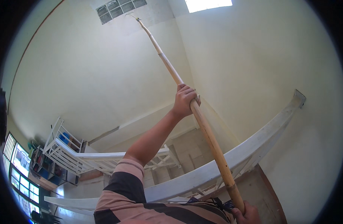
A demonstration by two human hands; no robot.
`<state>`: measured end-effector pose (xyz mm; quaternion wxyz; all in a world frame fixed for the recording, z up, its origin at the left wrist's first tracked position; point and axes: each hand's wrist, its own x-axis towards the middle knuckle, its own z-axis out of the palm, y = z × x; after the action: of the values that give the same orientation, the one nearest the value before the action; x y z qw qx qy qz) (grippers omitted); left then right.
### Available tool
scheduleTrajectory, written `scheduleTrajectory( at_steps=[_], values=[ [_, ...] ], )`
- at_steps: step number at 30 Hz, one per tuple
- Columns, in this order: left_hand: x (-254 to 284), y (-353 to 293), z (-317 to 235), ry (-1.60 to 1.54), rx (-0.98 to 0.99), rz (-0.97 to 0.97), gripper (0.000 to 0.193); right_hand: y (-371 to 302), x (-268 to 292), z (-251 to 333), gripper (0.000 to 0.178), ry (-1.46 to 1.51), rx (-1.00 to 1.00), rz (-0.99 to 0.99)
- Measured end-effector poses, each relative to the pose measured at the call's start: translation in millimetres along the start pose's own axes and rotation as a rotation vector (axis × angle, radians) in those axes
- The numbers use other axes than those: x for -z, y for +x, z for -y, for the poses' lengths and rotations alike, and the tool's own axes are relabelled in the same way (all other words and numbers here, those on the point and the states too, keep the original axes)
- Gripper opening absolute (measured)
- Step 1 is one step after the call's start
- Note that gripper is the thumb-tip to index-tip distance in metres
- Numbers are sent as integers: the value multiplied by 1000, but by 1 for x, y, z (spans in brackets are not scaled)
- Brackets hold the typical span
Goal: The person paints a high ceiling using a paint roller attached to a long pole, then lowers the roller and dips it into a paint bucket on the floor.
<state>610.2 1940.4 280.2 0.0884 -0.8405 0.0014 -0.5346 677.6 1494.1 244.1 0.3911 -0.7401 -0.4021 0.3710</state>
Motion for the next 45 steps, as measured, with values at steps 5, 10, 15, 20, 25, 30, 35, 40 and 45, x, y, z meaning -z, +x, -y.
scheduleTrajectory(
  at_steps=[5, 10, 15, 20, 25, 30, 35, 40, 45],
  values=[
    [-7, -17, -19, -44, 25, 2, 18, -14, -1, -22, 39, -22, -97, 0],
    [1, -9, -33, -36, -24, -29, 19, -24, 2, -34, 34, 65, -36, 48],
    [9, 6, -24, -1, -42, -7, 19, -15, 1, -30, 29, 76, 36, 46],
    [6, 13, -5, 21, -36, 16, 19, 2, 3, -15, 28, 92, -62, 115],
    [-5, 1, 3, 8, -27, 35, 16, 12, 0, -5, 16, 193, -152, 29],
    [-15, -24, -11, -22, 24, 36, 16, 8, -2, -22, 23, 167, -118, 83],
    [-10, -32, -20, -18, 4, 44, 18, -1, -5, -32, 32, 108, -51, 99],
    [-3, -20, -9, -1, -2, 34, 17, 8, -10, -26, 38, 15, -68, 100],
    [0, -8, 8, 14, -25, 55, 16, 22, -8, -18, 40, 113, -137, 167]
  ],
)
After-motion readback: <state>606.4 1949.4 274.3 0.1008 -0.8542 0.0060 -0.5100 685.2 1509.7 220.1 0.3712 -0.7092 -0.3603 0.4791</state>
